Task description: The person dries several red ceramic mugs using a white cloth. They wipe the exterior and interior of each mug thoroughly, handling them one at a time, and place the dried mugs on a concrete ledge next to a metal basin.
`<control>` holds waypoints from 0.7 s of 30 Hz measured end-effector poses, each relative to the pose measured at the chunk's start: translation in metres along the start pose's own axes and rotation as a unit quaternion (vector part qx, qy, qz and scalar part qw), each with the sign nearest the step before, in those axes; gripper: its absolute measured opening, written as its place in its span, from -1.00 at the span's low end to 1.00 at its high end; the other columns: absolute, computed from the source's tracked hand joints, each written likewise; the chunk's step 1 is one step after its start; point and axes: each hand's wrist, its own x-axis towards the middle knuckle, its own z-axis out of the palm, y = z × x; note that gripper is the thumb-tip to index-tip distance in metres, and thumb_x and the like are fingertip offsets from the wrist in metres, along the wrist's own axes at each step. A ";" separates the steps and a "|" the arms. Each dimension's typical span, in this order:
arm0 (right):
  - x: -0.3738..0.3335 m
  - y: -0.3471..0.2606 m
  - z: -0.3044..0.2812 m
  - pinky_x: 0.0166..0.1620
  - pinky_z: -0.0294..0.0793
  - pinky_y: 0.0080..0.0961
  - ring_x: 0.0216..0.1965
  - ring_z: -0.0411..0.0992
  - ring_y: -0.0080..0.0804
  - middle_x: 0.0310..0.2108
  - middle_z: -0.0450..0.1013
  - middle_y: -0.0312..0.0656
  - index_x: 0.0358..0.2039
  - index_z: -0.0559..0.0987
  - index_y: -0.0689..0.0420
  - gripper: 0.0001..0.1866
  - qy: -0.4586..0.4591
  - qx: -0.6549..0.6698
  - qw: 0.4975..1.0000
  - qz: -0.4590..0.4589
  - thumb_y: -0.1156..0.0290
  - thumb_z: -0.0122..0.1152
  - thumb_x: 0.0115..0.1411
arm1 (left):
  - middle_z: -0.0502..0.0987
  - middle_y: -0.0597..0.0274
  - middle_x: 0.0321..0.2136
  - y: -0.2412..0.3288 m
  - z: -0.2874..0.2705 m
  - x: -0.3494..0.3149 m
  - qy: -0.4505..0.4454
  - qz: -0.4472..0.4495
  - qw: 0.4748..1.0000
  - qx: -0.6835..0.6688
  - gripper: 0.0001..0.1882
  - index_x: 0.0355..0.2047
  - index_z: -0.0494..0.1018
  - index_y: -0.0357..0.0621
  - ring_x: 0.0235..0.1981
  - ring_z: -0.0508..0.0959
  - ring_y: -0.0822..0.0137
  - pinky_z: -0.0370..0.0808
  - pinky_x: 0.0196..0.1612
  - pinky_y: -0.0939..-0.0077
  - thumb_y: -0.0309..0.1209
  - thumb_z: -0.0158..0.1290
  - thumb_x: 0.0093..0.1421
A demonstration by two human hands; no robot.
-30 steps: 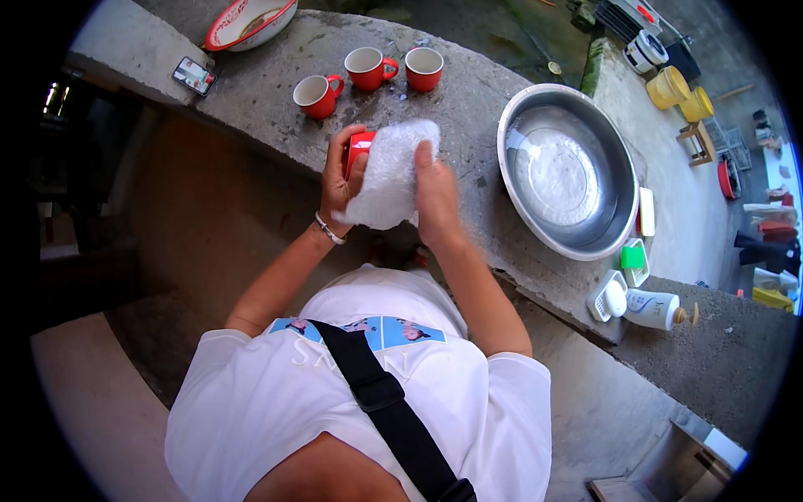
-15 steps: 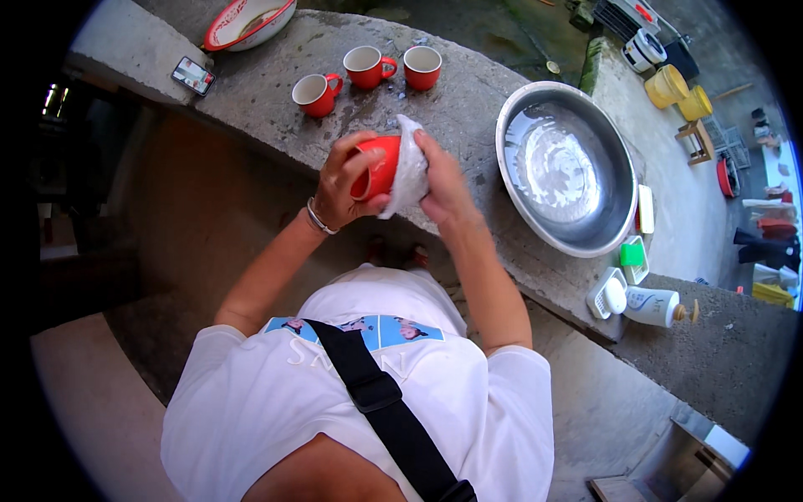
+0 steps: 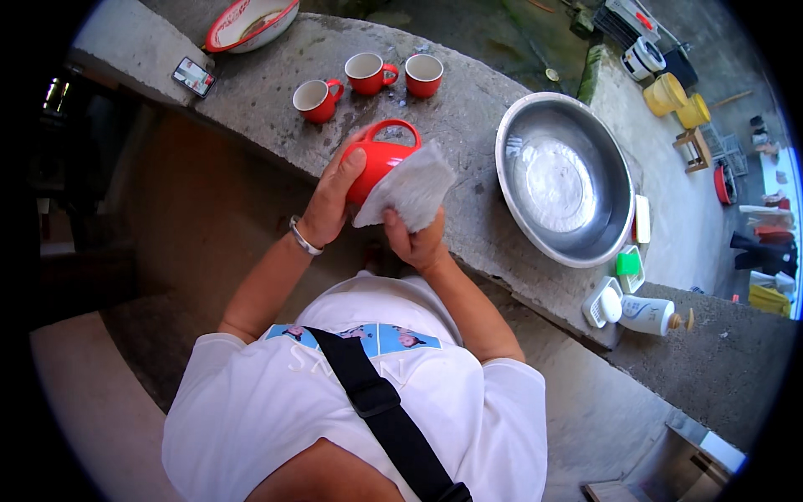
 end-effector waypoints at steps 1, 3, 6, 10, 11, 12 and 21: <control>-0.001 -0.007 0.006 -0.20 0.42 -0.49 -0.29 0.46 -0.48 -0.32 0.50 -0.20 -0.28 0.52 0.29 -0.72 0.051 0.055 0.993 0.093 0.30 0.04 0.20 | 0.34 0.04 0.04 -0.004 -0.001 0.001 0.035 0.058 0.996 0.056 -0.33 0.17 0.14 -0.20 0.01 0.39 0.25 0.33 0.05 0.41 -0.03 -0.02 0.21; 0.004 -0.010 0.005 -0.25 0.46 -0.48 -0.34 0.48 -0.46 -0.33 0.50 -0.20 -0.25 0.49 0.28 -0.71 0.085 0.146 0.948 0.268 0.28 0.05 0.21 | 0.33 -0.01 0.04 -0.017 -0.004 0.004 0.054 0.190 0.968 0.157 -0.27 0.17 0.14 -0.22 0.01 0.38 0.18 0.32 0.06 0.37 -0.01 0.06 0.14; 0.043 -0.013 -0.003 -0.31 0.45 -0.58 -0.37 0.45 -0.56 -0.33 0.49 -0.23 -0.22 0.49 0.27 -0.69 0.081 0.359 0.787 0.496 0.25 0.03 0.24 | 0.30 -0.10 0.04 -0.020 -0.024 0.007 0.026 0.348 0.864 0.364 -0.15 0.18 0.13 -0.23 0.01 0.36 0.02 0.31 0.06 0.27 -0.01 0.18 0.02; 0.040 -0.012 0.003 -0.37 0.41 -0.62 -0.43 0.43 -0.58 -0.35 0.48 -0.26 -0.28 0.52 0.24 -0.72 0.077 0.307 0.822 0.473 0.26 0.01 0.26 | 0.32 0.06 0.00 -0.023 -0.030 0.010 0.004 0.330 0.880 0.340 -0.18 0.21 0.08 -0.22 -0.03 0.34 0.25 0.29 0.04 0.35 -0.02 0.13 0.08; 0.034 -0.011 0.005 -0.37 0.40 -0.61 -0.43 0.42 -0.57 -0.36 0.48 -0.26 -0.28 0.51 0.24 -0.73 0.074 0.253 0.873 0.411 0.28 0.00 0.26 | 0.32 0.10 0.00 -0.024 -0.024 0.008 0.010 0.273 0.920 0.279 -0.22 0.20 0.09 -0.20 -0.03 0.34 0.30 0.29 0.04 0.38 -0.05 0.11 0.11; 0.026 -0.010 0.007 -0.37 0.39 -0.60 -0.43 0.42 -0.56 -0.37 0.48 -0.25 -0.28 0.51 0.24 -0.74 0.070 0.196 0.915 0.345 0.30 -0.01 0.26 | 0.33 0.14 0.00 -0.024 -0.019 0.005 0.016 0.213 0.953 0.215 -0.26 0.20 0.09 -0.18 -0.03 0.33 0.34 0.29 0.03 0.40 -0.08 0.10 0.14; 0.022 0.011 -0.009 -0.02 0.36 -0.14 -0.16 0.46 -0.03 -0.27 0.51 -0.13 -0.23 0.54 0.15 -0.69 -0.185 -0.088 0.971 -0.121 0.38 0.27 -0.02 | 0.40 0.27 -0.11 -0.002 -0.010 0.003 -0.013 -0.078 0.985 -0.156 -0.57 0.07 0.21 -0.04 -0.12 0.44 0.46 0.40 -0.07 0.54 -0.13 -0.10 0.27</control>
